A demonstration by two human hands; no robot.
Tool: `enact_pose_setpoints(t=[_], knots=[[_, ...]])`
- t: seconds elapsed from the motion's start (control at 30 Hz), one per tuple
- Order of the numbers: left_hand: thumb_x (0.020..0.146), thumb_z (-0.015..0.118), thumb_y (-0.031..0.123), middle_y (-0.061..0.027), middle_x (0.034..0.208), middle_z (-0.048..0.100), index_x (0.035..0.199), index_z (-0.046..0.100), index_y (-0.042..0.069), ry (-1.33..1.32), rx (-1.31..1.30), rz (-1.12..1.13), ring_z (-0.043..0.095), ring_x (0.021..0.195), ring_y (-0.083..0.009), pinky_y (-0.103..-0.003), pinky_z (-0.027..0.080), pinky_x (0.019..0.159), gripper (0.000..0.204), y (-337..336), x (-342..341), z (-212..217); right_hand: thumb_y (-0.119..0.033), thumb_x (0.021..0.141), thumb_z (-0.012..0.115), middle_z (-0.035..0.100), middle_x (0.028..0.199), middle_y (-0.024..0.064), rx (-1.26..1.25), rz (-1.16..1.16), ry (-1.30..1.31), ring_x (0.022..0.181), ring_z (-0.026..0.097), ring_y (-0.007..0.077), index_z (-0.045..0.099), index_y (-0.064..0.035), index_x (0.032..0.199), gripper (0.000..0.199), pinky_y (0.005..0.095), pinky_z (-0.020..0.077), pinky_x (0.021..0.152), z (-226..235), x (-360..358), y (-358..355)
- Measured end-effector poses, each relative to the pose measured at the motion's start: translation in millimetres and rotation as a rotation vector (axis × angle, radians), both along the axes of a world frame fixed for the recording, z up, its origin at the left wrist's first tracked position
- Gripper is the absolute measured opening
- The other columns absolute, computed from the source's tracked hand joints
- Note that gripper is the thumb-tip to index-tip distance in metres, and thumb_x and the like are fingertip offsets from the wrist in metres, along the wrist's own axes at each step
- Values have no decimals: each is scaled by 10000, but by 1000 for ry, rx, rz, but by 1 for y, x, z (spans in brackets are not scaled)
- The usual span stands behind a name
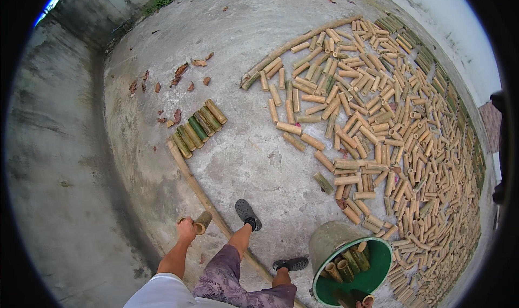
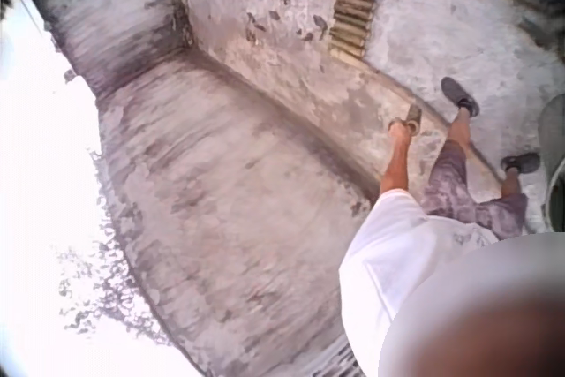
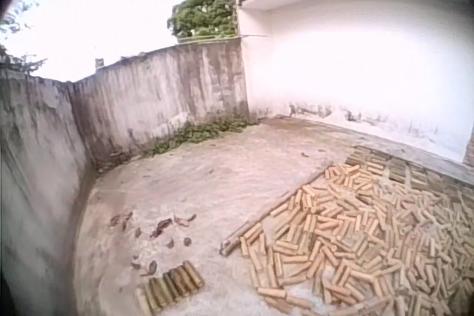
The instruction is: The person repeatedly takes bamboo segments from a green bucket and arranges them in neat rows on a paved outdoor surface. They occasionally squat to adjust the alignment of the pieces and continue until the bucket is empty.
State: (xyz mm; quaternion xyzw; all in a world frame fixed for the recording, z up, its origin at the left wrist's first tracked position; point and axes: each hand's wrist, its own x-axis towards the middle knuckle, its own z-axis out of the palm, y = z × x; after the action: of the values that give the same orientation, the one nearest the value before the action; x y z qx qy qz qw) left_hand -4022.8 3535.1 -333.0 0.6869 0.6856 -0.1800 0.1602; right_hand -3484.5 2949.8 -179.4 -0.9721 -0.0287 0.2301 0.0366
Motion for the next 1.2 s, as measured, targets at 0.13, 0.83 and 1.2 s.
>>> enact_pose_setpoints(t=[0.13, 0.83, 1.2], knots=[[824, 697, 162, -172, 898, 723, 967, 674, 37, -43, -83, 162, 693, 884, -355, -455, 495, 878, 192, 59, -40, 2, -358, 826, 757, 698, 1115, 230, -216, 66, 32, 1048, 661, 403, 644, -48, 1248, 535, 471, 519, 890, 97, 17, 148], [805, 713, 135, -184, 791, 685, 856, 683, -29, -725, 449, 851, 672, 753, -324, -423, 515, 710, 175, 551, 176, -181, -231, 940, 704, 592, 854, 55, 854, 111, 524, 722, 534, 115, 532, -57, 1095, 290, 259, 423, 597, -321, -57, 1106], [823, 705, 76, -185, 863, 650, 961, 661, -21, -713, 627, 1063, 622, 816, -317, -421, 497, 754, 175, 704, 267, -353, -246, 998, 622, 536, 1200, 128, 1006, -180, 903, 1048, 614, 303, 383, -134, 1109, 286, 514, 594, 771, -509, -137, 1326]])
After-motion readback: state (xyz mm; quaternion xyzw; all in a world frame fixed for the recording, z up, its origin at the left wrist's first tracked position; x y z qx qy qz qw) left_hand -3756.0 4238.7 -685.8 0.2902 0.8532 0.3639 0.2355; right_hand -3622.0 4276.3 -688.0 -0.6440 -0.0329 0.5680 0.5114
